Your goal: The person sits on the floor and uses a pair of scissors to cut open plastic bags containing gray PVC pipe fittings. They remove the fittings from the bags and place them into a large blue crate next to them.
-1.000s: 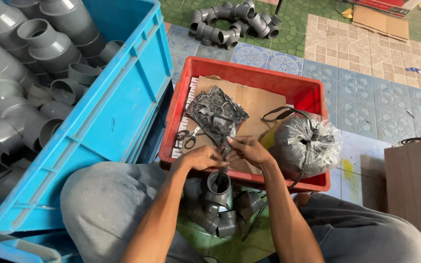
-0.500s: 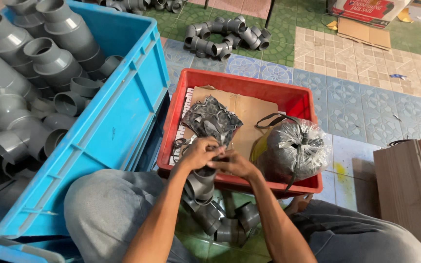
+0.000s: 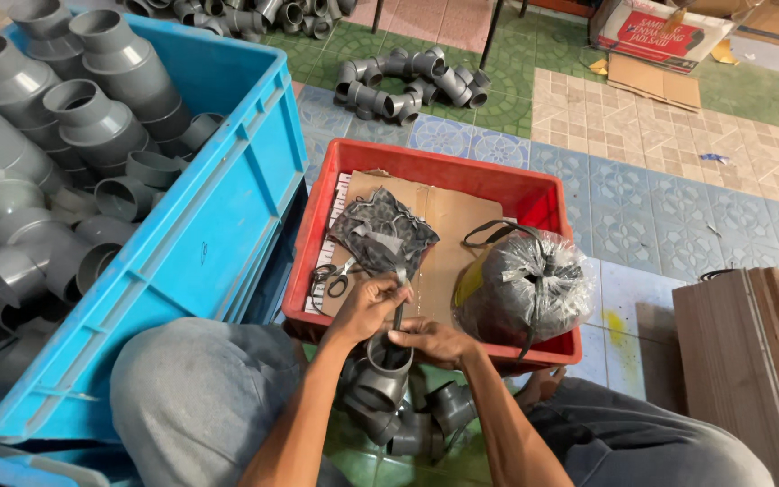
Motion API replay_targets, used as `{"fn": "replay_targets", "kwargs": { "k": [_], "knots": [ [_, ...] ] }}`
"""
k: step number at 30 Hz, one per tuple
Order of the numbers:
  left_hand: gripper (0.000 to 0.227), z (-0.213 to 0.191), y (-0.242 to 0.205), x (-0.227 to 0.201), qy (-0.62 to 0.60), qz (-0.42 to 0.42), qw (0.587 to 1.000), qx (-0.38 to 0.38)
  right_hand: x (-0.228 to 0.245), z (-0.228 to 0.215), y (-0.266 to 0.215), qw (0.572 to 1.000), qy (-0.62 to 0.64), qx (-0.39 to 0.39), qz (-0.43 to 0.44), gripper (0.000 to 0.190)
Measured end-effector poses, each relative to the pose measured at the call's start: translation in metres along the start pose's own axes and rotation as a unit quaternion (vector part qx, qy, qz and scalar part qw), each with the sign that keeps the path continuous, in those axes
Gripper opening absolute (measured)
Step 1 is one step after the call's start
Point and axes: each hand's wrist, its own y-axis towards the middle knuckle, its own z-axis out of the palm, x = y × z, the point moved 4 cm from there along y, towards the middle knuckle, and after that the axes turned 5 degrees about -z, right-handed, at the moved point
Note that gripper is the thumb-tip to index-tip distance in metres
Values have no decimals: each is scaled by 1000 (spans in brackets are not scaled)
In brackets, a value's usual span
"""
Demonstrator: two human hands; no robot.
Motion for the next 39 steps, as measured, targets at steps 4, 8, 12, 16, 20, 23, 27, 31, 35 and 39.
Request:
{"fn": "replay_targets", "kwargs": {
  "k": [4, 8, 12, 16, 20, 23, 27, 31, 35, 39],
  "knots": [
    [30, -1, 3, 0, 47, 53, 997, -32, -80, -65, 42, 999, -11, -31, 13, 55],
    [29, 2, -7, -2, 51, 5, 997, -50, -60, -44, 25, 994, 110, -24, -4, 59],
    [27, 3, 5, 16, 11, -23, 996, -81, -44, -24, 24, 992, 20, 98, -78, 83],
    [31, -2, 16, 21, 6, -2, 997, -75, -11, -19, 10, 998, 13, 38, -45, 86],
    [27, 0, 25, 18, -30, 13, 997, -71, -2, -12, 8, 999, 3, 34, -21, 79],
    [27, 2, 19, 23, -37, 8, 996, -75, -12, -3, 2, 999, 11, 46, 0, 78],
    [32, 2, 21, 21, 13, 23, 997, -78, 44, 35, -32, 995, -65, 48, 60, 85],
    [32, 5, 20, 27, 77, 16, 995, -65, -17, -4, 2, 998, -30, 47, 30, 87],
    [35, -4, 15, 34, 62, -31, 995, -66, -2, 2, -2, 986, -159, 31, 34, 94],
    [40, 5, -3, -3, 156, -9, 984, -84, 38, 21, -16, 949, -296, 0, 104, 114]
  ]
}}
